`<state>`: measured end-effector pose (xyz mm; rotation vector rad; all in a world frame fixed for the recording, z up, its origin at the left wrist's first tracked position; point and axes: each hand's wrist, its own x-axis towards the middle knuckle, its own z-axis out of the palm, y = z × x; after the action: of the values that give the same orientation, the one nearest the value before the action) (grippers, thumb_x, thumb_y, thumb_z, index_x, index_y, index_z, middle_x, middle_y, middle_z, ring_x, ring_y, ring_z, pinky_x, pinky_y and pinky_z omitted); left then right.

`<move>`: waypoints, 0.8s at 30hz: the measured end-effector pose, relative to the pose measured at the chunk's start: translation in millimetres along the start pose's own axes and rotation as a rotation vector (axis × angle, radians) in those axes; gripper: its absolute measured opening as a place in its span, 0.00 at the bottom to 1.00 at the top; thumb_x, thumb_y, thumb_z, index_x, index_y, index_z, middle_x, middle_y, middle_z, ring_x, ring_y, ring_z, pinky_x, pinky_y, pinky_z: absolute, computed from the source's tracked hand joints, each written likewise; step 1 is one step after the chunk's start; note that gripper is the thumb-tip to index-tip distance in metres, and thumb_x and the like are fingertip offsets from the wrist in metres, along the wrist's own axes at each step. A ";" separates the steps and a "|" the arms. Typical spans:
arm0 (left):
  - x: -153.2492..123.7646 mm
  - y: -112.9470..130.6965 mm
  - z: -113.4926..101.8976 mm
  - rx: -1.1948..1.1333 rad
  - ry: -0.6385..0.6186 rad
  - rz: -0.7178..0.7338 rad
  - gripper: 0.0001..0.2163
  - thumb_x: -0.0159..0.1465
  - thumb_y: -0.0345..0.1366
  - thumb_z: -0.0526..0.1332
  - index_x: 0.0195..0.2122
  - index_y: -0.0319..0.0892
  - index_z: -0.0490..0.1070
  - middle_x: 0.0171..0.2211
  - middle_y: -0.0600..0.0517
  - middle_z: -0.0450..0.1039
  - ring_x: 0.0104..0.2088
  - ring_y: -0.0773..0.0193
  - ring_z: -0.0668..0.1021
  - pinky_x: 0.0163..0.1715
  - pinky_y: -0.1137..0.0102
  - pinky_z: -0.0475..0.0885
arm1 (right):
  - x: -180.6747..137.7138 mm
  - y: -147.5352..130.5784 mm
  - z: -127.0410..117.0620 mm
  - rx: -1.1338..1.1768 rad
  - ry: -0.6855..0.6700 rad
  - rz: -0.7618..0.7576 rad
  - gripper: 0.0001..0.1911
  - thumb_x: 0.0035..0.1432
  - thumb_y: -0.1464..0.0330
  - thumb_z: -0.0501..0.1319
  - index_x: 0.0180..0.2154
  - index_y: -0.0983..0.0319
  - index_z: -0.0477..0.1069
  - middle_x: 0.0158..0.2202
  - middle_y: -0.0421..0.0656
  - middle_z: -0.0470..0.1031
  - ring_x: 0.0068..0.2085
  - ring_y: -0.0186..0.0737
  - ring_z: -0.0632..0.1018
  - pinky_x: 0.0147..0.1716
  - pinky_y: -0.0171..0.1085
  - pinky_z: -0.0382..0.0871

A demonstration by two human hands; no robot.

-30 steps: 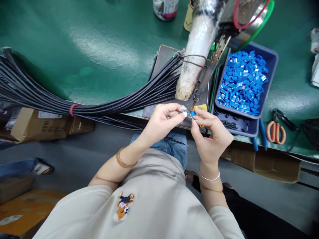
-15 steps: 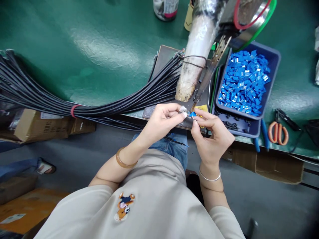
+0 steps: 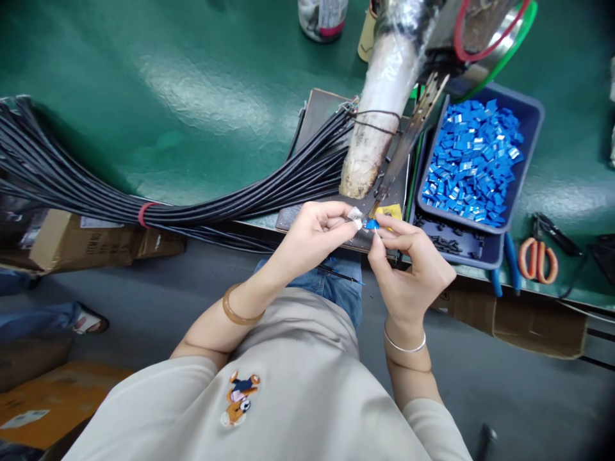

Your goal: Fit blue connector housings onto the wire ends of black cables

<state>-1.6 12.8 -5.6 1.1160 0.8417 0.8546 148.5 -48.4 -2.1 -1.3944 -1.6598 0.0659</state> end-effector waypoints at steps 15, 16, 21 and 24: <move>-6.7 1.9 -3.4 0.074 -0.108 -0.060 0.07 0.62 0.35 0.63 0.30 0.36 0.71 0.19 0.60 0.52 0.20 0.76 0.54 0.20 0.76 0.49 | -0.8 1.7 -4.3 0.007 0.000 0.057 0.07 0.57 0.77 0.66 0.34 0.59 0.73 0.37 0.38 0.83 0.38 0.35 0.84 0.37 0.32 0.78; -8.1 1.0 -4.5 0.072 -0.146 -0.084 0.08 0.62 0.36 0.63 0.30 0.36 0.71 0.19 0.60 0.51 0.20 0.76 0.53 0.20 0.76 0.48 | -1.4 2.4 -7.3 0.018 -0.008 0.081 0.07 0.57 0.77 0.66 0.35 0.59 0.74 0.36 0.38 0.82 0.36 0.34 0.83 0.35 0.32 0.77; -14.2 -1.4 -4.2 0.083 -0.220 -0.095 0.09 0.63 0.36 0.62 0.30 0.35 0.71 0.19 0.60 0.51 0.21 0.75 0.55 0.20 0.76 0.50 | -3.1 0.1 -21.4 -0.130 -0.025 -0.068 0.11 0.56 0.76 0.68 0.40 0.56 0.77 0.32 0.38 0.77 0.32 0.31 0.78 0.31 0.31 0.71; -16.8 -0.8 -0.7 0.103 -0.223 -0.063 0.08 0.62 0.35 0.62 0.30 0.35 0.71 0.20 0.59 0.52 0.21 0.75 0.55 0.20 0.76 0.51 | -5.7 -4.1 -20.6 -0.171 -0.166 -0.107 0.08 0.58 0.75 0.66 0.40 0.59 0.75 0.33 0.39 0.76 0.32 0.31 0.77 0.31 0.31 0.70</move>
<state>-9.2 -2.0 -4.3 1.2437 0.7373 0.6268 158.6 -64.6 8.3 -1.4563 -1.9130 -0.0235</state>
